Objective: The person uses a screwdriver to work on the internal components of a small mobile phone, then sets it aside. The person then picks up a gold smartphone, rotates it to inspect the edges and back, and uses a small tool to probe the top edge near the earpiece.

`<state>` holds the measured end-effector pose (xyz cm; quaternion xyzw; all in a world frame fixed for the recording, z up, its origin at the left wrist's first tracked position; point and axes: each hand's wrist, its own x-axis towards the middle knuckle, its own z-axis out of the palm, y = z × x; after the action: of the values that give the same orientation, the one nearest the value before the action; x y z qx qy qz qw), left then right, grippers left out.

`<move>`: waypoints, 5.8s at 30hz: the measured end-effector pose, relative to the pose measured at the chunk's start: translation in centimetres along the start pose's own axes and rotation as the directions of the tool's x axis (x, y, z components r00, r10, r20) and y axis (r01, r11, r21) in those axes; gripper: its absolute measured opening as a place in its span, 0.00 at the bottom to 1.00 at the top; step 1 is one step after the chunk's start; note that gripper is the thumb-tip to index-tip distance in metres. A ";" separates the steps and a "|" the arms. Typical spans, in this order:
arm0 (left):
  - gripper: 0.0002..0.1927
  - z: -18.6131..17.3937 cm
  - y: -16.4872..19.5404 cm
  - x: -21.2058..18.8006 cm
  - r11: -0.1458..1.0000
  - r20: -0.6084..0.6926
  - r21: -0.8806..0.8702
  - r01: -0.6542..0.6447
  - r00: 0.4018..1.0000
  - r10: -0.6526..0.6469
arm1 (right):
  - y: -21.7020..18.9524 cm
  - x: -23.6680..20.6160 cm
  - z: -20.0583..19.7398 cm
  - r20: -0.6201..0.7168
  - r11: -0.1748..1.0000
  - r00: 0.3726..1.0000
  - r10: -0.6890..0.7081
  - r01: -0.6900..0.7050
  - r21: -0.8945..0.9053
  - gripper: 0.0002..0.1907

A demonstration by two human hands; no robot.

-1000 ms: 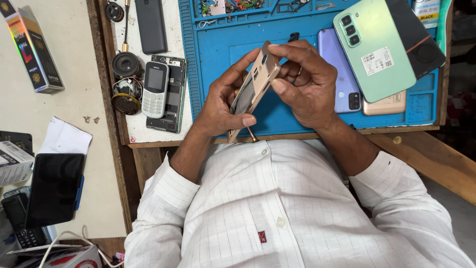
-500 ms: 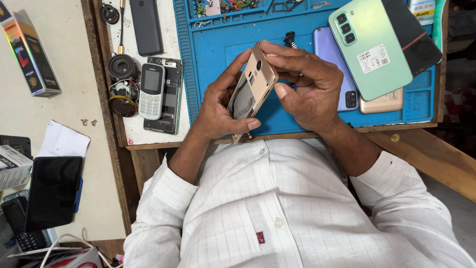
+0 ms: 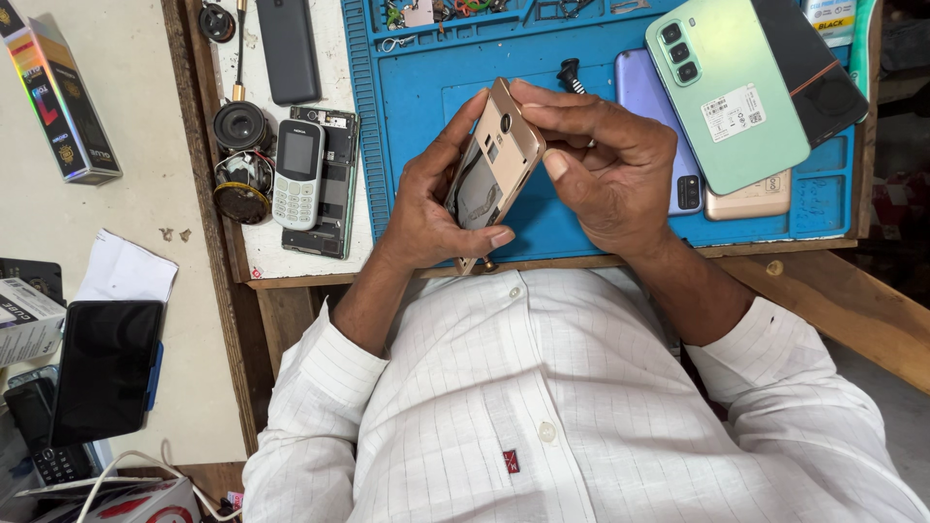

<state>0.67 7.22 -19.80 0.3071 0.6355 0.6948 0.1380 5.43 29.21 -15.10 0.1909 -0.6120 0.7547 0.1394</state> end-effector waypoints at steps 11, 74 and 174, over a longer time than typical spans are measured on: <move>0.57 -0.2 0.0 -0.2 1.000 -0.004 -0.019 0.018 1.000 -0.018 | -0.6 0.1 0.5 0.018 0.978 0.990 0.139 -0.140 0.156 0.21; 0.45 -0.8 2.1 0.5 0.408 0.444 -0.792 0.453 0.887 -0.125 | 1.3 -0.1 0.7 0.002 0.987 1.000 0.021 -0.021 -0.158 0.17; 0.58 -0.1 -2.7 0.2 0.983 -0.310 -0.185 0.016 0.948 -0.074 | 0.8 -0.2 1.1 0.402 0.832 0.911 -0.097 0.295 -0.469 0.08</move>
<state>-0.12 7.66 -22.36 0.1635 0.5906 0.7864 0.0776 5.38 28.01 -15.67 0.3443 -0.7845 0.4939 0.1487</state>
